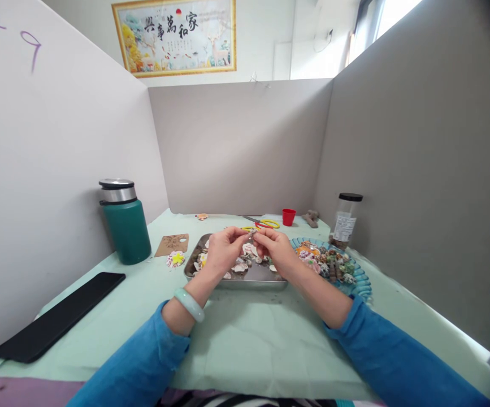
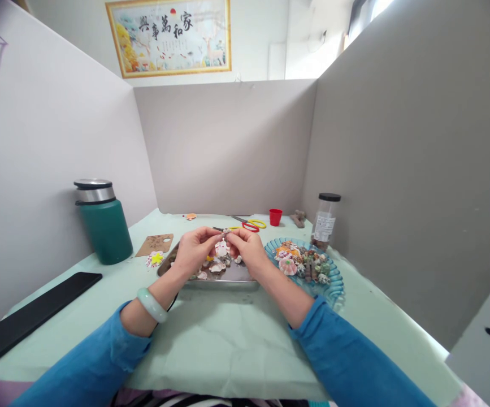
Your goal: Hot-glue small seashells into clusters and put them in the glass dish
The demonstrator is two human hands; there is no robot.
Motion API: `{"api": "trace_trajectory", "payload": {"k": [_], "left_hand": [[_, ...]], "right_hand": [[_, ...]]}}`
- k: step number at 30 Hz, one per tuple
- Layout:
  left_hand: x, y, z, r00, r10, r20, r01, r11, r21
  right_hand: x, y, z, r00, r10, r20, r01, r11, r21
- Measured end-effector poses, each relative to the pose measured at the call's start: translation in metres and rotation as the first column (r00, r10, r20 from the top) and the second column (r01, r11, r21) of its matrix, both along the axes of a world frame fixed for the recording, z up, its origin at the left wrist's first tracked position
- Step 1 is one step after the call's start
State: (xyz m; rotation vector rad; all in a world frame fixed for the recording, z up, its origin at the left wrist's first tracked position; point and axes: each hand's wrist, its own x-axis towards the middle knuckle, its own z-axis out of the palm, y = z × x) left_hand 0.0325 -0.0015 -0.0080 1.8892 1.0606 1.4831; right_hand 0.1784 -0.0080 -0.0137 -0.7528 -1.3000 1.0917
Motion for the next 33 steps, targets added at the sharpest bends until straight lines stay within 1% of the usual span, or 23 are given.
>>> {"api": "trace_trajectory", "payload": {"k": [7,11,17,22,25,29,33], "left_hand": [[-0.0003,-0.0005,0.0002,1.000,0.010,0.005,-0.010,1.000,-0.014],[-0.0001,-0.0011,0.0007,1.000,0.022,-0.010,-0.022,1.000,0.004],[0.0009,-0.0041,0.0035,0.999,0.035,-0.018,-0.035,0.999,0.025],[0.0019,-0.0036,0.0029,0.999,-0.029,0.034,0.029,1.000,-0.005],[0.0024,-0.0037,0.0029,0.998,-0.044,0.051,0.044,0.999,-0.009],[0.0025,-0.0042,0.0038,0.999,-0.027,0.027,0.027,0.999,0.027],[0.0018,-0.0040,0.0040,0.999,0.044,-0.011,-0.043,0.997,0.069]], "right_hand": [[0.0003,-0.0007,0.0006,1.000,-0.016,0.017,0.016,1.000,0.013],[0.0007,-0.0005,0.0000,1.000,-0.011,0.020,0.011,1.000,0.013],[0.0016,0.0016,-0.0020,1.000,0.027,0.000,-0.027,0.999,0.019],[0.0014,0.0011,-0.0003,0.998,0.020,-0.054,-0.020,1.000,0.000],[0.0013,0.0008,0.0004,0.997,0.007,-0.078,-0.008,1.000,-0.018],[0.0004,0.0000,0.0002,0.998,0.002,-0.063,-0.003,1.000,-0.018],[-0.0009,-0.0010,-0.0004,0.999,0.002,-0.048,-0.002,1.000,-0.002]]}}
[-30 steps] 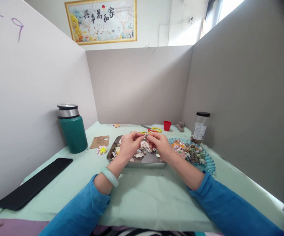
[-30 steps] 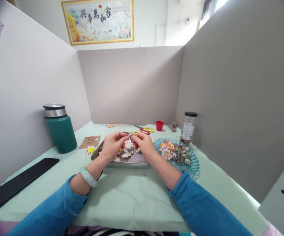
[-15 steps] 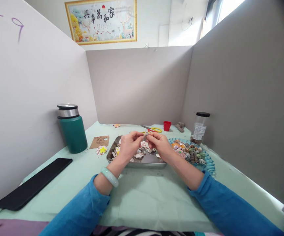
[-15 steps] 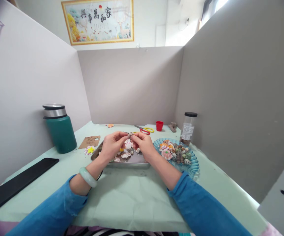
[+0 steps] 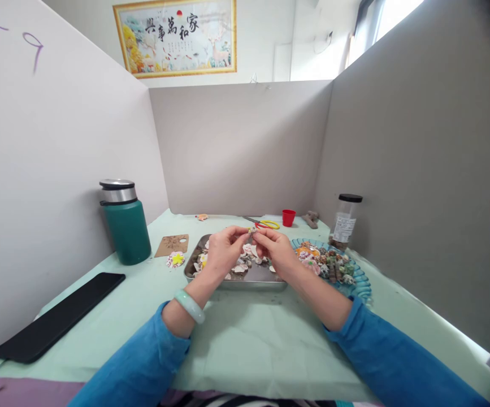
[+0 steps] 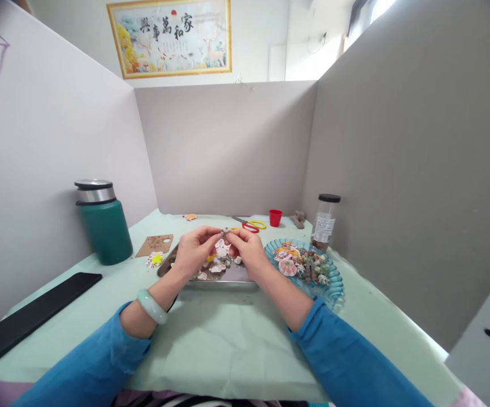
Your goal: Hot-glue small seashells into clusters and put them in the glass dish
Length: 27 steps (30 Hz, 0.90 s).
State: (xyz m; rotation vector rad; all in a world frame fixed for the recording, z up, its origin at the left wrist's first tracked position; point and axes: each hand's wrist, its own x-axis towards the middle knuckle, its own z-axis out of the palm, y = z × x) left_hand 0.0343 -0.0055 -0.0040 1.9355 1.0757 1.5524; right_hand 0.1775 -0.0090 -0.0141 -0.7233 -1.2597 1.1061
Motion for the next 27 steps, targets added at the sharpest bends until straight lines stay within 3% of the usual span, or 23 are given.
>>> {"api": "trace_trajectory", "payload": {"k": [14,27], "left_hand": [[-0.0006,0.0029,-0.0039,0.997,0.067,-0.024,-0.067,0.998,-0.001],[0.0014,-0.0045,0.0028,0.997,0.062,-0.055,-0.060,0.997,0.037]], "right_hand": [[-0.0015,-0.0015,0.0001,0.990,-0.081,0.115,0.075,0.995,0.062],[0.0005,0.0049,-0.0034,0.999,0.044,-0.025,-0.044,0.999,0.006]]}}
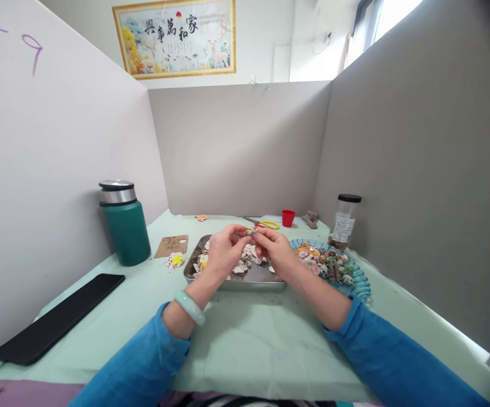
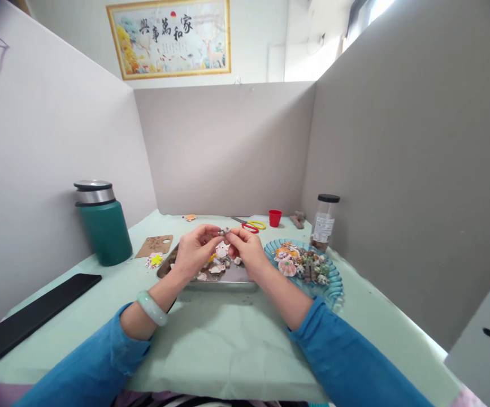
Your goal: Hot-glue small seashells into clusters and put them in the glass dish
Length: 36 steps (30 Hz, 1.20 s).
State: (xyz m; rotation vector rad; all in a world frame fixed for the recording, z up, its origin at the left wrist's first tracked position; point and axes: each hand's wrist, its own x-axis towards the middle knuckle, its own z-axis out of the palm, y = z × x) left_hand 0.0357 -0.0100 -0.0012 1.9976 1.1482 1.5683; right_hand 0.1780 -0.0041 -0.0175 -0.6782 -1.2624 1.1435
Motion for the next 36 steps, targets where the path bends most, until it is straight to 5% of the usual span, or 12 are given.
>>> {"api": "trace_trajectory", "payload": {"k": [10,14,21,29,33,36], "left_hand": [[-0.003,0.003,0.000,0.998,0.039,-0.043,-0.041,0.999,-0.030],[-0.005,0.006,-0.003,0.972,0.017,-0.233,-0.029,0.998,-0.049],[0.008,0.001,-0.012,0.657,-0.041,-0.753,0.021,0.999,-0.036],[-0.013,0.002,0.005,0.490,0.257,-0.833,-0.297,0.948,0.117],[-0.029,0.002,0.010,0.331,0.226,-0.916,-0.411,0.908,0.075],[-0.034,0.002,0.010,0.302,0.147,-0.942,-0.455,0.891,-0.007]], "right_hand": [[0.001,-0.003,0.003,0.998,-0.045,-0.039,0.044,0.998,-0.034],[0.004,-0.002,0.007,0.988,-0.131,-0.080,0.128,0.991,-0.041],[0.006,-0.001,0.008,0.988,-0.138,-0.064,0.135,0.989,-0.053],[0.006,0.000,0.009,0.987,-0.147,-0.063,0.143,0.988,-0.055],[0.006,0.001,0.007,0.986,-0.156,-0.060,0.152,0.986,-0.063],[0.006,0.001,0.007,0.985,-0.157,-0.065,0.152,0.985,-0.080]]}}
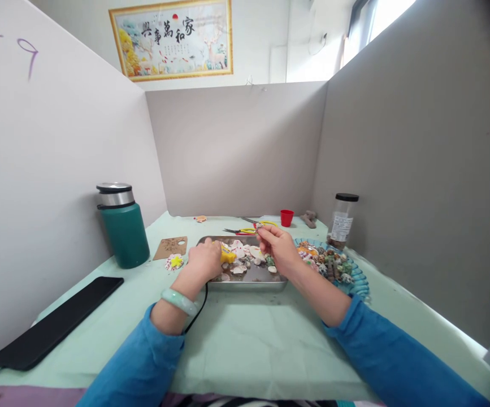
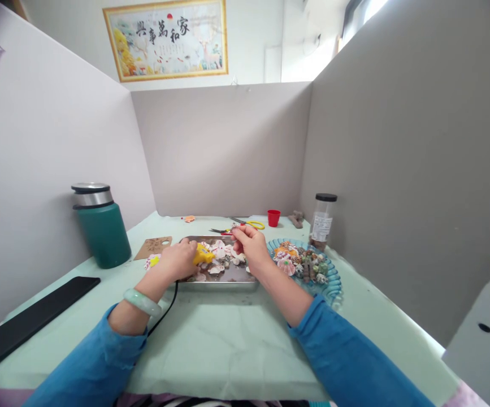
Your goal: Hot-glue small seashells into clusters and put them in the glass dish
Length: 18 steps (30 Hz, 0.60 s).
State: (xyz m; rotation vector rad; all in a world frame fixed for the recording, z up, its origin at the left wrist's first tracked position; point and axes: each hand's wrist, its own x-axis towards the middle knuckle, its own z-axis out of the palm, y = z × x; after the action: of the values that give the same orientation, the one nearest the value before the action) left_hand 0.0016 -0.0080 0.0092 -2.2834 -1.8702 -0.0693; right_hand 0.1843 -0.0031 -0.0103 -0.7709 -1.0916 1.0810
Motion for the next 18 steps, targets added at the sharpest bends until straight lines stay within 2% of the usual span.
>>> {"api": "trace_trajectory", "payload": {"k": [3,13,16,17,18], "left_hand": [[-0.003,0.001,0.000,1.000,-0.007,0.008,0.008,0.999,-0.046],[-0.007,0.003,0.002,0.988,0.017,0.152,-0.009,0.999,-0.053],[-0.007,0.006,0.006,0.940,-0.014,0.340,0.021,1.000,-0.018],[-0.007,0.006,0.009,0.892,-0.037,0.450,0.042,0.999,-0.001],[-0.006,0.006,0.011,0.812,-0.060,0.581,0.065,0.998,0.012]], "right_hand": [[0.001,0.001,0.000,1.000,-0.004,0.004,0.004,1.000,-0.003],[0.006,0.006,-0.002,1.000,-0.019,-0.011,0.019,1.000,-0.006],[0.008,0.009,-0.002,1.000,-0.028,-0.003,0.028,1.000,0.006],[0.009,0.009,-0.002,0.999,-0.036,-0.004,0.036,0.999,0.011],[0.010,0.010,-0.002,0.999,-0.045,-0.009,0.045,0.999,0.012]]}}
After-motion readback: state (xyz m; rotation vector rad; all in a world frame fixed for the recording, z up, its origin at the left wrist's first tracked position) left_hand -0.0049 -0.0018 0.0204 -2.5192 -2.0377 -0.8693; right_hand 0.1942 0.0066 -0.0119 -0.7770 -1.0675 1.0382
